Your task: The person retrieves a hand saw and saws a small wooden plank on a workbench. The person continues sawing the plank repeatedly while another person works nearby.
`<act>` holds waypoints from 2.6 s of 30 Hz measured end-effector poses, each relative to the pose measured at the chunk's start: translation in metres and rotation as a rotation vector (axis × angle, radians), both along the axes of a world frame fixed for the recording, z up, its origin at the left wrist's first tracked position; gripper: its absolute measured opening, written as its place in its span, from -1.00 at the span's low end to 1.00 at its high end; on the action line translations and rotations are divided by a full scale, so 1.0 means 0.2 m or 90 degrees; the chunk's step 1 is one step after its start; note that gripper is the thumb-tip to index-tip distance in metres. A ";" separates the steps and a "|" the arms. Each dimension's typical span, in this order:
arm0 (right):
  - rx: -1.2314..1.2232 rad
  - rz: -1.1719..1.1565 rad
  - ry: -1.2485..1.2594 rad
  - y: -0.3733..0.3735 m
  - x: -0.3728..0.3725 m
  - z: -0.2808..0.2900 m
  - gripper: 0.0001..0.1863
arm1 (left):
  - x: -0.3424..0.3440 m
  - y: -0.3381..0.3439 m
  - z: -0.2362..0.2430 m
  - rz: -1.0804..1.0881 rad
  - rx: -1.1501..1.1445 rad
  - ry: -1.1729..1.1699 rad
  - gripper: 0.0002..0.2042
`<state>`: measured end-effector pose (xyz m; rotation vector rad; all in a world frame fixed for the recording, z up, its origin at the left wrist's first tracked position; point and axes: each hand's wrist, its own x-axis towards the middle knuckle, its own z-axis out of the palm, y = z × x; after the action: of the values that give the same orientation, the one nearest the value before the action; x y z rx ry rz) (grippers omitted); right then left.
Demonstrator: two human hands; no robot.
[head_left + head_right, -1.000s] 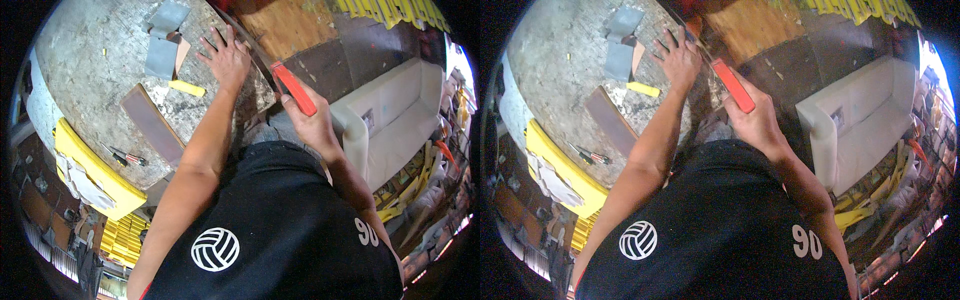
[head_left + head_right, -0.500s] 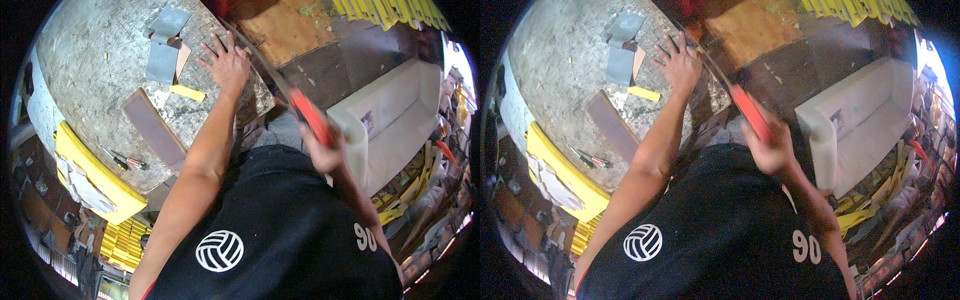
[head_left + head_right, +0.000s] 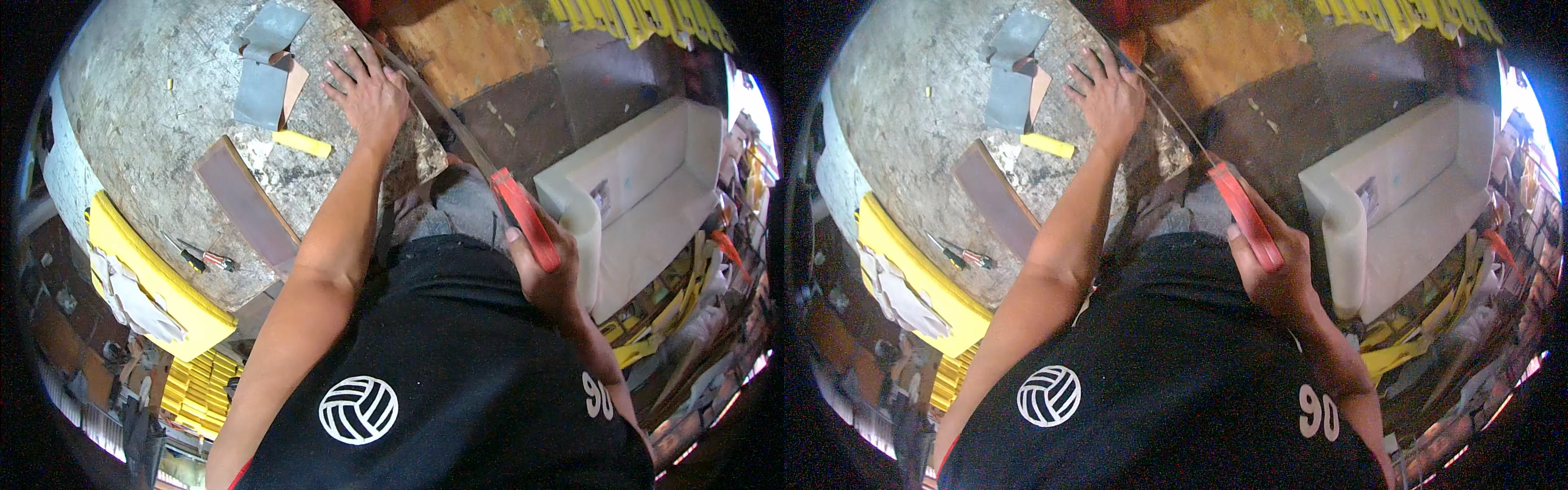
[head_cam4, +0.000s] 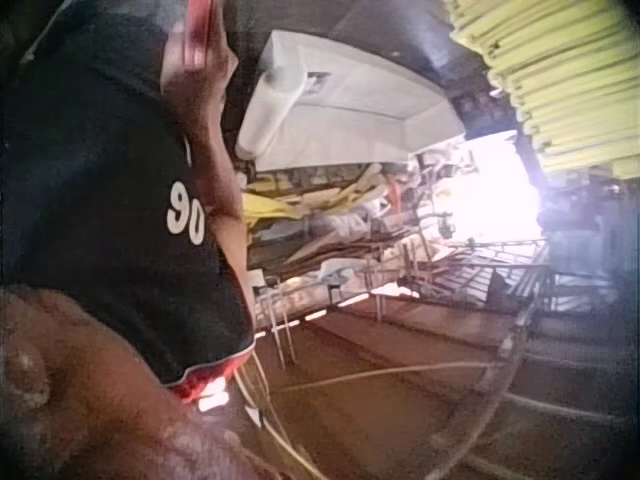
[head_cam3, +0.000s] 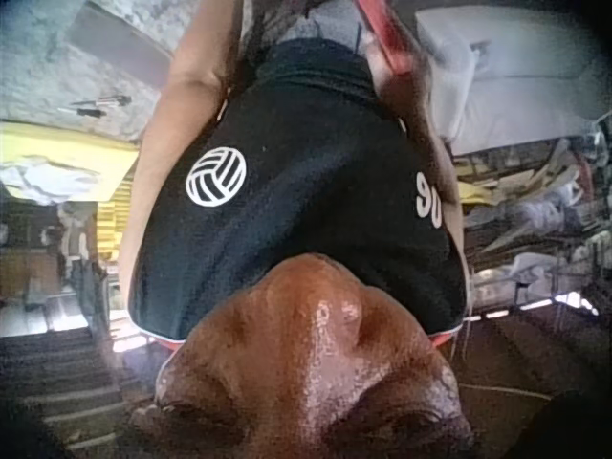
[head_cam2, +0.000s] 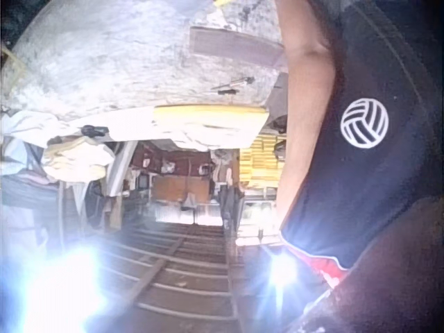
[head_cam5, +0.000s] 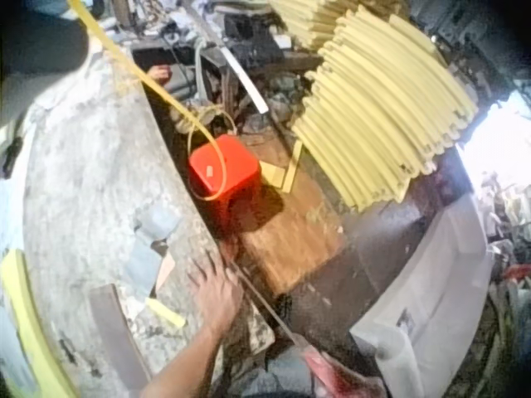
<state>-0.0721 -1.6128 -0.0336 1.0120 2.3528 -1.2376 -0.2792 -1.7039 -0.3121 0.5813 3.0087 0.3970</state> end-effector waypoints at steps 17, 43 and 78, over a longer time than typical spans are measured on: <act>-0.095 -0.102 0.051 -0.02 0.09 0.01 -0.44 | -0.03 -0.09 0.02 -0.104 -0.014 -0.065 -0.40; -0.026 -0.084 0.002 -0.17 0.06 0.08 -0.42 | -0.03 -0.13 -0.01 -0.229 -0.020 0.018 -0.41; 0.011 -0.023 0.053 -0.10 -0.01 0.01 -0.51 | -0.06 -0.12 0.01 -0.212 -0.002 -0.003 -0.37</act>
<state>-0.0732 -1.6333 -0.0314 1.0320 2.4211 -1.2989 -0.2913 -1.7284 -0.3110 1.0548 2.8295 0.3686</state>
